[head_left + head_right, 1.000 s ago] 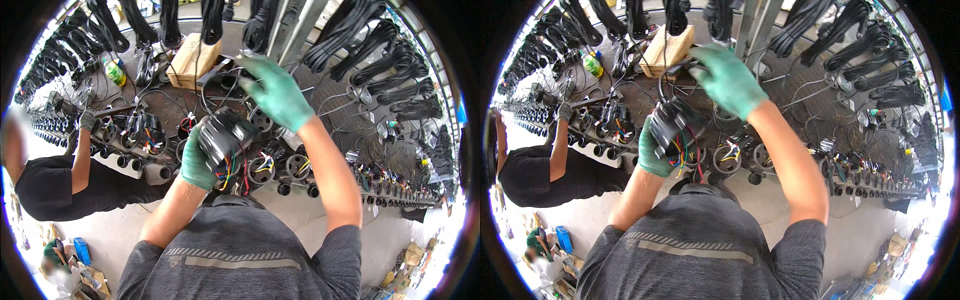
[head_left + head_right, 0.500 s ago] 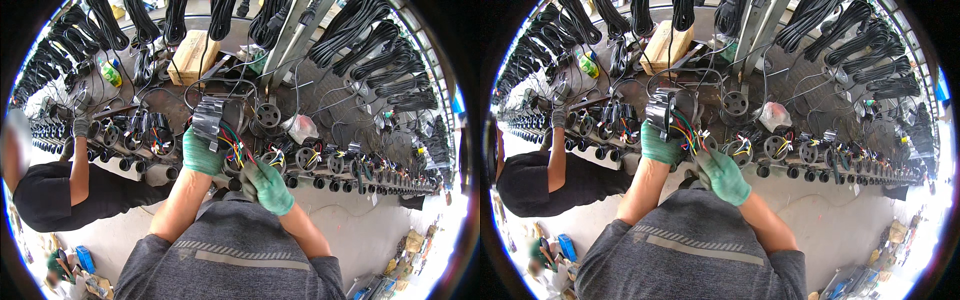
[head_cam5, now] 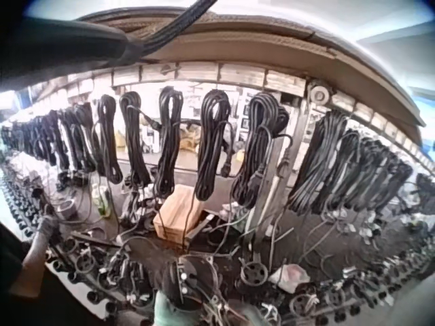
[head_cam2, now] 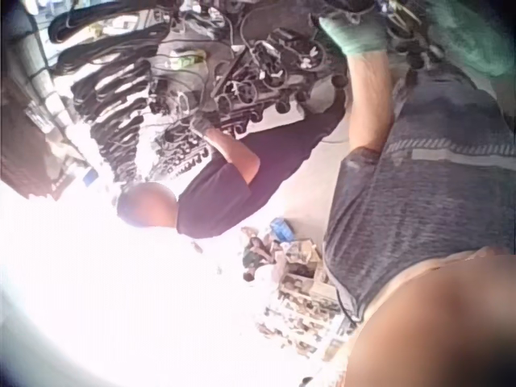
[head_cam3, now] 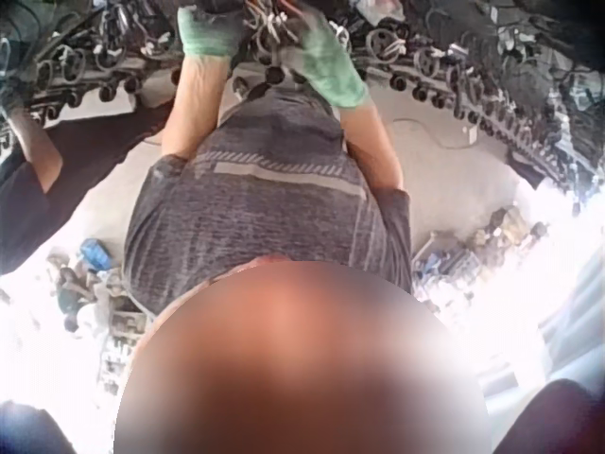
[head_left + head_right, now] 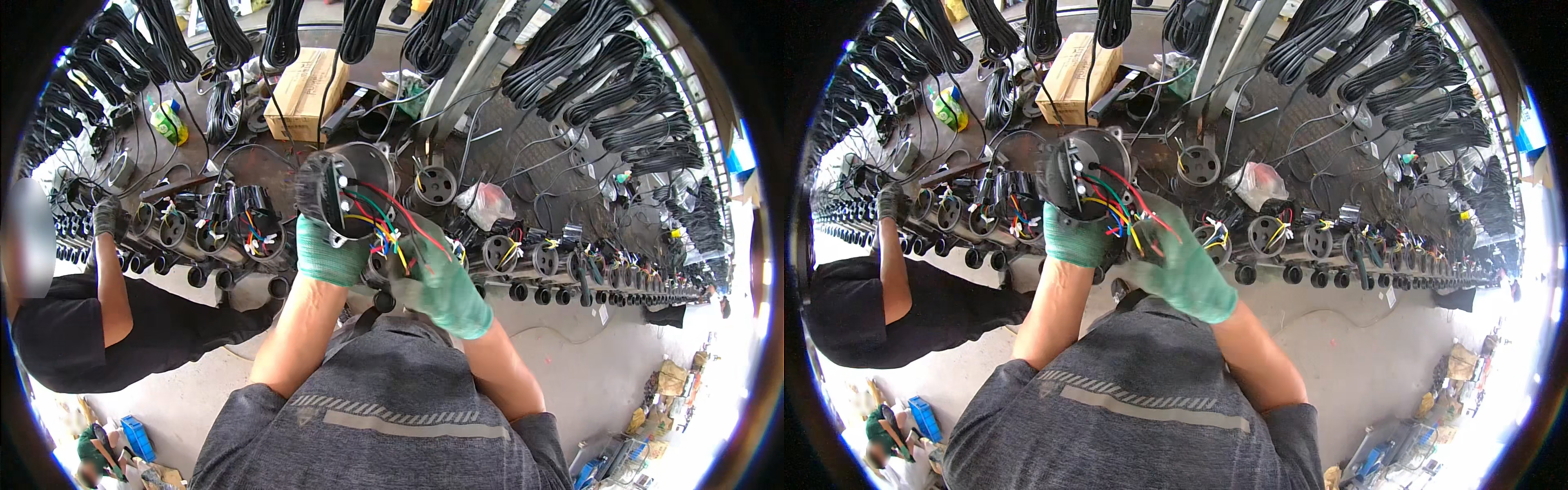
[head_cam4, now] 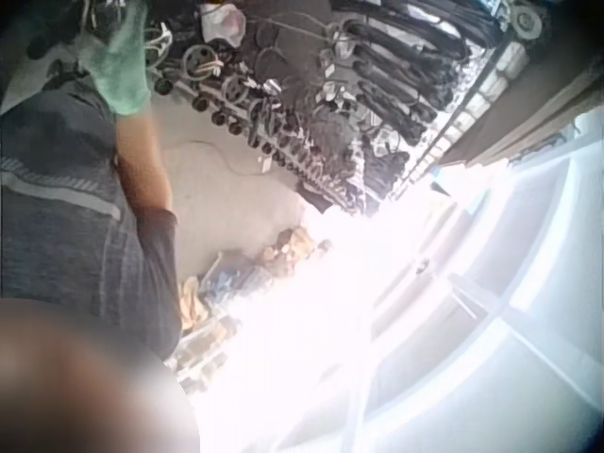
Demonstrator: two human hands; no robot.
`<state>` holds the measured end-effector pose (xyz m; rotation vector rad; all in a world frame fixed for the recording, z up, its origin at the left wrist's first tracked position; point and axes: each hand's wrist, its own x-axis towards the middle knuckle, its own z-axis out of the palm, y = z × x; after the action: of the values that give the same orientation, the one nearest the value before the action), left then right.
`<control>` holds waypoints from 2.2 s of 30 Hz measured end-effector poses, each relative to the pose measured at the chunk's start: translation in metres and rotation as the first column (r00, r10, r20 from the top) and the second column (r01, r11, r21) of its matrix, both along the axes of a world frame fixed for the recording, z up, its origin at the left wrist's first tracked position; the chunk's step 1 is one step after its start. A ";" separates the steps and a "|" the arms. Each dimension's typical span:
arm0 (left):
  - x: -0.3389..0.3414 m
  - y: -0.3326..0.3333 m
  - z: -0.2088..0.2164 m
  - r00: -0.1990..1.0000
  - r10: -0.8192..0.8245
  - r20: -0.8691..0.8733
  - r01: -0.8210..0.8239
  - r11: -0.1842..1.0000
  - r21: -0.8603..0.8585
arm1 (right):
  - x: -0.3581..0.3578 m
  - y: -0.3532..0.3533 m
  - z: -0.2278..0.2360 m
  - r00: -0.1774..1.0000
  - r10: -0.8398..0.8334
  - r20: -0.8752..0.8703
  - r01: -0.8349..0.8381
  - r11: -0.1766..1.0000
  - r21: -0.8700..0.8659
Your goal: The person assembles small electronic components on a workbench, using pliers to strip and crimp wires. They connect wires to black cylindrical housings and secure them with zip ties, working methodically through a row of units.
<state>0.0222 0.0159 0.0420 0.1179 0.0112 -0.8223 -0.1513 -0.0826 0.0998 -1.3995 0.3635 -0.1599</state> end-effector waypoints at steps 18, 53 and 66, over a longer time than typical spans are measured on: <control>-0.023 -0.016 0.022 0.926 0.200 0.319 -0.205 0.979 -0.018 | -0.099 -0.129 0.010 0.965 0.253 -0.073 -0.210 0.908 0.362; -0.058 -0.027 0.038 0.920 0.152 0.362 -0.253 0.935 0.251 | -0.237 -0.212 -0.119 0.449 0.284 -0.847 -0.890 0.227 -0.396; -0.099 -0.075 -0.064 0.959 -0.272 -0.076 0.275 0.843 0.462 | -0.069 -0.135 -0.039 0.989 -0.142 0.029 0.137 0.853 -0.504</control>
<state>-0.0772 -0.0590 -0.0221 0.5877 0.2068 -1.0967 -0.2201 -0.2177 0.0609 -1.8948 0.4522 -0.3915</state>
